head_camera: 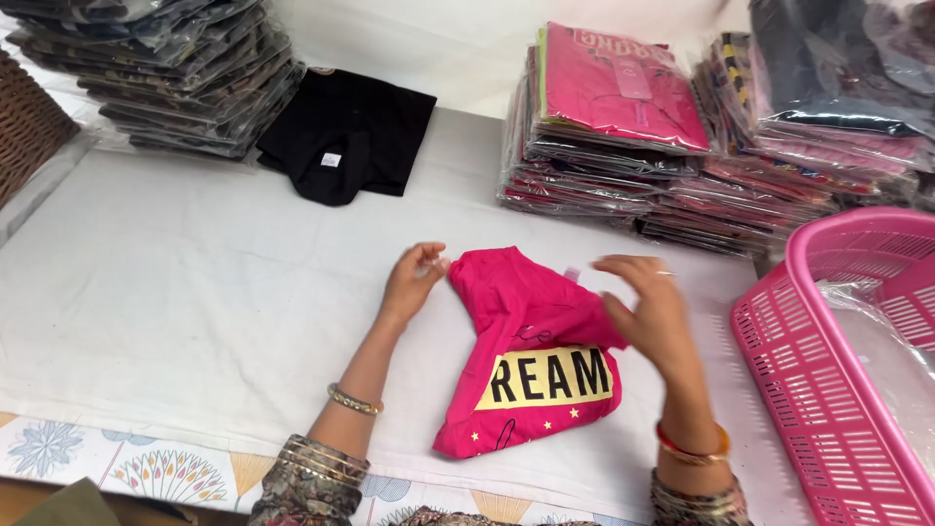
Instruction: The person folds a pink t-shirt on a table, places it into a clear plastic bag, and sets it aside. They then fold a second, darker pink t-shirt and place it on a stack of other folded clothes.
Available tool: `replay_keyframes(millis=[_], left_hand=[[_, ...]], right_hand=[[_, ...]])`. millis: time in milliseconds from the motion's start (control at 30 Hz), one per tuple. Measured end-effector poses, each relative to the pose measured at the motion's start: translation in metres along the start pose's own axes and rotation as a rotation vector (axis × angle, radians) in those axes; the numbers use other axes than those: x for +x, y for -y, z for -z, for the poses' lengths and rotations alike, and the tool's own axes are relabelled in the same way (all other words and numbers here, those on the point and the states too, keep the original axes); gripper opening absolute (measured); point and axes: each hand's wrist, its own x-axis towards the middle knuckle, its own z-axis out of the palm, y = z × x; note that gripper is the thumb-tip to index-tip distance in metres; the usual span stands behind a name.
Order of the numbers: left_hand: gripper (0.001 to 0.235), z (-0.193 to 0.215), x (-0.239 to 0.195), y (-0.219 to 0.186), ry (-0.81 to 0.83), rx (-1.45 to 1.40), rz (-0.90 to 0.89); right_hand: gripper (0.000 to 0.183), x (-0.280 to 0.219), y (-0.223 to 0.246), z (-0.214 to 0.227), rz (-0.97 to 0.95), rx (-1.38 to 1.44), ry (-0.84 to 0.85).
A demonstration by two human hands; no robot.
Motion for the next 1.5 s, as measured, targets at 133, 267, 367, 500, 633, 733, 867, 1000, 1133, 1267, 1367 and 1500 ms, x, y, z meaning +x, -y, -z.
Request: replay_keyframes(millis=[133,267,367,500,633,733,867,1000,1133,1267,1367,1500], left_hand=[[0.064,-0.016,-0.014,-0.022,0.071,-0.102,0.151],[0.084,-0.017,-0.025,-0.039,0.131,0.086,0.078],[0.083,-0.022,-0.024,-0.019,0.123,-0.002,-0.075],[0.082,-0.007,-0.028,-0.053,0.062,-0.42,-0.334],[0.097,-0.016,-0.037,-0.078,0.193,-0.715,-0.155],[0.101,-0.036,-0.039,-0.05,0.521,-0.645,-0.024],[0.096,-0.036,-0.06,-0.069,0.956,-0.682,-0.067],[0.091,-0.036,-0.088,-0.093,1.169,-0.624,-0.154],[0.071,-0.011,-0.084,-0.106,1.223,-0.306,-0.255],[0.043,0.071,-0.068,-0.145,0.926,-0.143,-0.145],[0.028,0.136,-0.061,-0.179,0.56,0.003,-0.15],[0.019,0.192,-0.033,-0.214,0.112,0.288,-0.289]], right_hand=[[0.036,0.037,0.007,-0.059,0.088,0.175,0.113],[0.061,0.076,0.002,-0.124,0.137,0.226,0.294],[0.073,0.09,0.004,-0.144,0.114,0.307,0.456],[0.044,0.095,0.016,-0.117,0.117,0.272,0.448],[0.023,0.093,0.05,-0.022,0.361,0.173,0.057],[0.027,0.083,0.061,0.043,0.337,0.232,-0.225],[0.022,0.072,0.042,0.101,0.184,0.384,-0.535],[0.025,0.074,0.062,0.151,0.198,0.655,-0.658],[0.021,0.067,-0.08,0.18,0.079,0.475,-0.763],[0.023,0.071,-0.133,0.187,-0.079,0.414,-0.759],[0.021,0.075,-0.139,0.184,-0.175,0.492,-0.694],[0.024,0.076,-0.142,0.187,-0.305,0.601,-0.605]])
